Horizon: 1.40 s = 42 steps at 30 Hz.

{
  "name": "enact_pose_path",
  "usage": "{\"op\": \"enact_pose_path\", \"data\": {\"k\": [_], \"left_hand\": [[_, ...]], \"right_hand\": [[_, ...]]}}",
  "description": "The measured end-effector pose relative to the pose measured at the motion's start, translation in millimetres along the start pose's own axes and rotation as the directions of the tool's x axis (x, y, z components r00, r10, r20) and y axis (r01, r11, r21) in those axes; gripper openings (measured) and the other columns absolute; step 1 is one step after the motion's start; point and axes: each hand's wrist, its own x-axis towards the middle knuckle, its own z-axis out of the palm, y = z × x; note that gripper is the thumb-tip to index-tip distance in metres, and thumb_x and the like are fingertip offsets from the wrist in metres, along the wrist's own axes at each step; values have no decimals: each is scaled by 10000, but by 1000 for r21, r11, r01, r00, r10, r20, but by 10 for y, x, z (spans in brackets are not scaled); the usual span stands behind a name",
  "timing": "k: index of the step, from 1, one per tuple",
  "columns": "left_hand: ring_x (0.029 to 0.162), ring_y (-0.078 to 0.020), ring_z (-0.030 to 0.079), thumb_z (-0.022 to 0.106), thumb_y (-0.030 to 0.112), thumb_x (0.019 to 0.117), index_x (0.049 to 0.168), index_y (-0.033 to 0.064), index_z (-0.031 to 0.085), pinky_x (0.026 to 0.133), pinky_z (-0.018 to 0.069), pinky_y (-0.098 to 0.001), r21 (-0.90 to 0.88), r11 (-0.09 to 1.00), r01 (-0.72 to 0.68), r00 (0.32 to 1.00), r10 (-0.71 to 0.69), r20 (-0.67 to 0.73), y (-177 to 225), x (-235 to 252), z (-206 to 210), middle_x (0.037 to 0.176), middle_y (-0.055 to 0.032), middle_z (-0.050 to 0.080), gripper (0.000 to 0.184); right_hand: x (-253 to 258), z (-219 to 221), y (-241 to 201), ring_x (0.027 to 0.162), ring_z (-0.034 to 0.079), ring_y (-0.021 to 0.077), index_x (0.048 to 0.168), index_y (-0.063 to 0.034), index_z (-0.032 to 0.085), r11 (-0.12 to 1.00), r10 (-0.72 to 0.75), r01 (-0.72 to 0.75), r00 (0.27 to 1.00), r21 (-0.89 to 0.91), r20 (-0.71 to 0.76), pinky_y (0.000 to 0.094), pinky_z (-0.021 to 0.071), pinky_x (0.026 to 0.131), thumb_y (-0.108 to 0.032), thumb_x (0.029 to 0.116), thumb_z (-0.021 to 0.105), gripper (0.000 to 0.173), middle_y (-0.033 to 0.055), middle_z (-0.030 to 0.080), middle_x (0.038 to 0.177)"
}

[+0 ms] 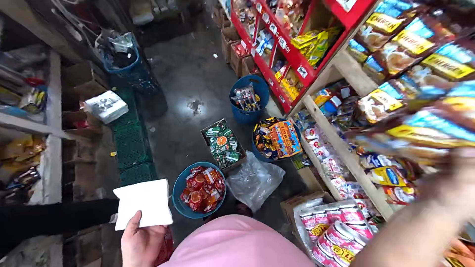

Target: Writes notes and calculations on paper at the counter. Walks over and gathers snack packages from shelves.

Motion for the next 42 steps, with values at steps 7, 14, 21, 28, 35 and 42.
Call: {"op": "enact_pose_path", "data": {"k": [7,14,21,28,35,42], "left_hand": [[1046,-201,725,528,351,953,1150,196,719,822,616,-391,93,985,142,897,-168,409,-48,244,-103,1163,-64,748,315],[1276,-135,589,762,419,854,1493,66,450,1056,511,-347,363,913,-187,500,-230,835,6,251,829,1478,-32,557,795],[950,-15,708,720,276,923,1139,184,680,896,595,-259,424,788,-446,370,-269,889,-183,289,1415,1006,122,756,238],[826,-46,739,854,377,763,1032,253,715,761,631,-259,350,897,-271,613,-120,781,-184,340,1301,919,63,777,328],[814,37,714,715,310,852,890,293,809,735,586,-162,203,966,-160,567,-78,820,-24,276,1266,869,111,777,102],[947,50,703,630,289,930,1022,239,817,845,557,-137,128,991,-23,429,-106,897,34,127,1206,987,110,782,214]], "right_hand": [[-541,1626,-650,477,535,-15,811,-201,719,676,407,-481,875,558,261,143,465,456,-95,907,692,147,-80,647,632],[-883,2223,-1129,614,601,3,763,-221,692,775,277,-433,887,460,370,184,537,554,-80,851,754,178,-85,704,843],[-1234,2265,-1242,632,566,-21,794,-100,656,695,429,-615,770,371,473,174,497,571,-5,879,670,128,-55,680,872],[-1321,2116,-1388,427,423,-22,968,-140,584,228,529,-956,282,186,801,141,379,430,-274,1112,386,278,-104,495,558],[-1522,2237,-1439,423,405,-29,1062,-171,523,-131,405,-969,139,208,904,123,348,402,-338,1108,236,335,-65,598,688],[-1502,2397,-1681,664,599,-12,1137,-111,539,259,511,-958,242,120,825,169,501,586,72,924,598,287,-69,653,828]]}}
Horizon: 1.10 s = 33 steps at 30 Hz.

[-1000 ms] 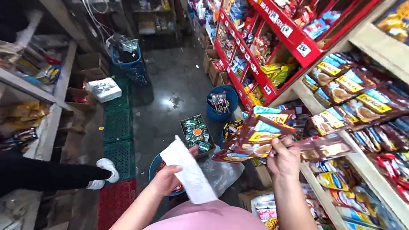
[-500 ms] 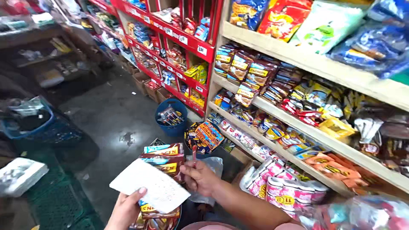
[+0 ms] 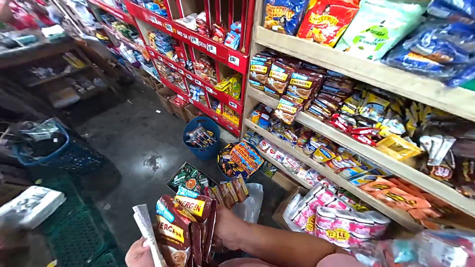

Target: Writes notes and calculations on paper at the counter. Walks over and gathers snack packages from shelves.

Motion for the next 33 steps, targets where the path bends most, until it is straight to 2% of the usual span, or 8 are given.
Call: {"op": "enact_pose_path", "data": {"k": [5,13,17,23,27,30,32,33], "left_hand": [[952,10,718,604,354,954,1055,226,807,838,585,-184,-84,995,-47,996,53,76,-101,13,-253,1008,87,783,260],[865,-67,690,415,379,1079,1123,159,659,750,600,-262,36,978,-204,786,186,-590,516,-276,-572,943,3,705,331],[774,-114,716,537,388,1002,893,123,712,690,612,-295,-261,846,-464,842,330,-428,443,-697,-1137,826,-24,724,336],[712,-95,707,358,370,1073,887,151,686,625,599,-260,-269,788,-554,701,267,-661,156,-1258,-1380,789,-19,723,436],[748,-128,724,496,386,1027,944,136,708,654,616,-295,-300,796,-526,750,268,-604,144,-1422,-1477,839,-44,736,338],[709,-132,721,289,247,1026,949,129,639,619,619,-315,-37,958,-285,603,149,-784,301,-1397,-1419,797,-46,734,377],[805,-109,736,253,167,1041,1110,118,552,674,635,-316,140,989,-41,534,140,-834,350,-1378,-1357,910,3,748,311],[961,-123,730,335,183,994,1229,118,548,760,636,-347,191,981,-24,614,165,-772,339,-1405,-1385,1093,13,742,323]], "right_hand": [[54,128,79,918,686,27,1273,54,566,963,-250,243,967,-120,-51,235,586,846,65,915,633,364,16,717,1035],[203,-230,-30,491,476,-18,1174,31,638,983,-176,153,931,-96,-319,135,389,442,55,956,517,251,-8,687,787],[210,-316,6,447,449,-39,1124,-9,684,981,-191,171,937,-94,-292,113,364,399,68,938,485,283,-30,699,762],[183,-153,25,443,448,-34,1108,-3,693,976,-192,164,958,-143,-213,112,364,392,70,894,527,280,-26,693,756],[150,-39,61,442,450,-38,1100,-1,700,967,-169,130,971,-220,-170,114,368,395,85,874,549,286,-32,703,758],[97,1,-26,454,448,-36,1089,1,691,949,-185,132,969,-287,-166,121,369,409,93,886,574,251,-25,701,775],[56,10,-116,492,479,-27,1074,3,701,918,-250,186,957,-351,-148,131,397,444,90,868,615,240,-14,708,803],[31,18,-170,538,527,-22,1067,-6,708,888,-301,232,946,-398,-121,138,445,493,81,857,633,240,-20,714,821]]}}
